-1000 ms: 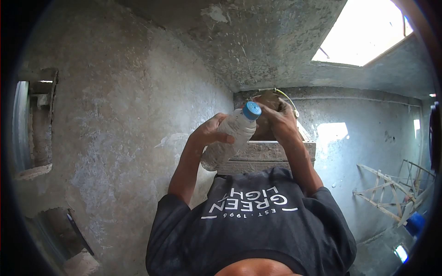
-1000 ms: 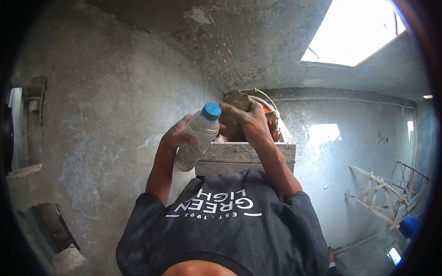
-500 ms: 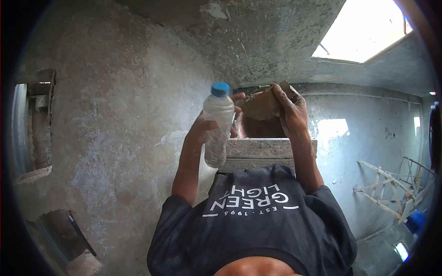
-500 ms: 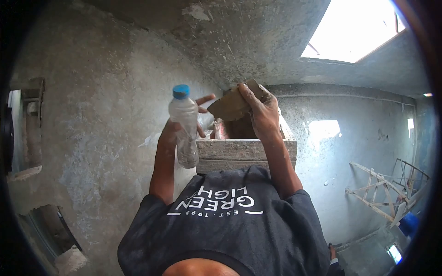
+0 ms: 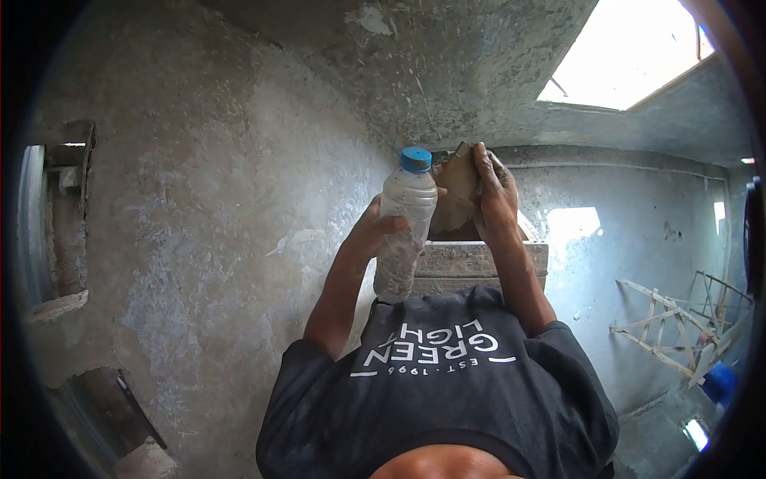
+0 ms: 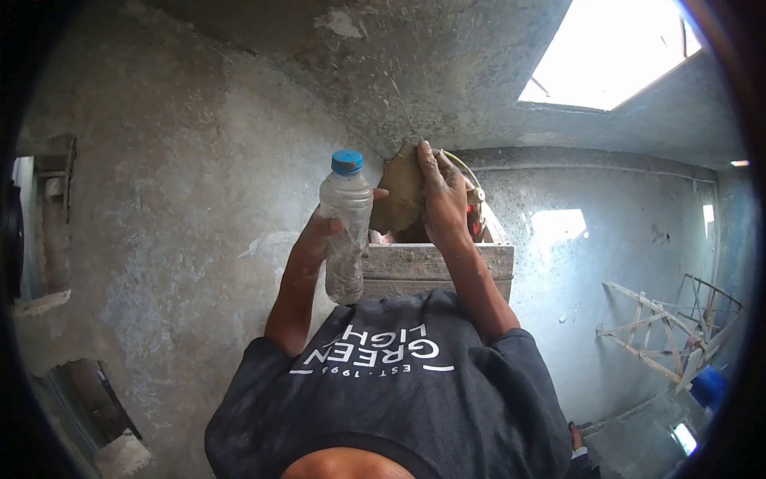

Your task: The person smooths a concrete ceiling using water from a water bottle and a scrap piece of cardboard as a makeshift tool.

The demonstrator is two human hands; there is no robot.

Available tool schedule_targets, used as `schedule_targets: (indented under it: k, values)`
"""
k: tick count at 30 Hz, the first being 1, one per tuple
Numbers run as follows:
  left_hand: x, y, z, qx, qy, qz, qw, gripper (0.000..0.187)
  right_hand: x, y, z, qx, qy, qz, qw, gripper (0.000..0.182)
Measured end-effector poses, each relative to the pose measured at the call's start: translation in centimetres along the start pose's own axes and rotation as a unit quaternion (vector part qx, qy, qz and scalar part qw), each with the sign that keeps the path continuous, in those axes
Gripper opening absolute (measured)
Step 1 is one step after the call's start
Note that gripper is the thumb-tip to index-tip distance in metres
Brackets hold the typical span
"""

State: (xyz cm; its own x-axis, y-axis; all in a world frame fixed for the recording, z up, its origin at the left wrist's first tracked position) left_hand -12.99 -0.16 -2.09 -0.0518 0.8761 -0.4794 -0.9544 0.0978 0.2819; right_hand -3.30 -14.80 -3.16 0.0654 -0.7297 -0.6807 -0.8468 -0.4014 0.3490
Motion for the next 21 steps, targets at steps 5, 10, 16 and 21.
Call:
schedule_targets:
  k: [5,10,16,21]
  values:
    - [0.9,-0.1,-0.1,-0.027,-0.031,0.000,0.999,0.093,-0.3,0.7,-0.2,-0.010,0.021,-0.043,0.999,0.029]
    - [0.9,0.3,0.0,-0.020,-0.003,0.006,1.000,0.095,0.6,0.5,1.0,-0.094,0.115,-0.091,0.985,0.039]
    - [0.4,1.1,1.4,-0.032,0.049,0.018,0.998,0.097,1.1,0.2,-1.0,-0.055,0.089,-0.057,0.993,0.038]
    - [1.4,0.5,1.0,-0.058,0.012,0.062,0.996,0.089,1.2,1.1,-2.2,0.051,0.131,-0.054,0.989,0.028]
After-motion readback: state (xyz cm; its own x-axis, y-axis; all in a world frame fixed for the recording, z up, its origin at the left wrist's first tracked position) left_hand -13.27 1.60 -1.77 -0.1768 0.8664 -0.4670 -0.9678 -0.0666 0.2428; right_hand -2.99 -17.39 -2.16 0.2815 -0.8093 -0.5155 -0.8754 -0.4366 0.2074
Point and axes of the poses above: each hand's wrist, its own y-axis away from the middle knuckle, its own x-axis out of the back of the hand, z = x × y, the point moved 5 cm from there along -y, towards the middle knuckle, and after that the axes turned 2 degrees about z, right-handed, at the moved point
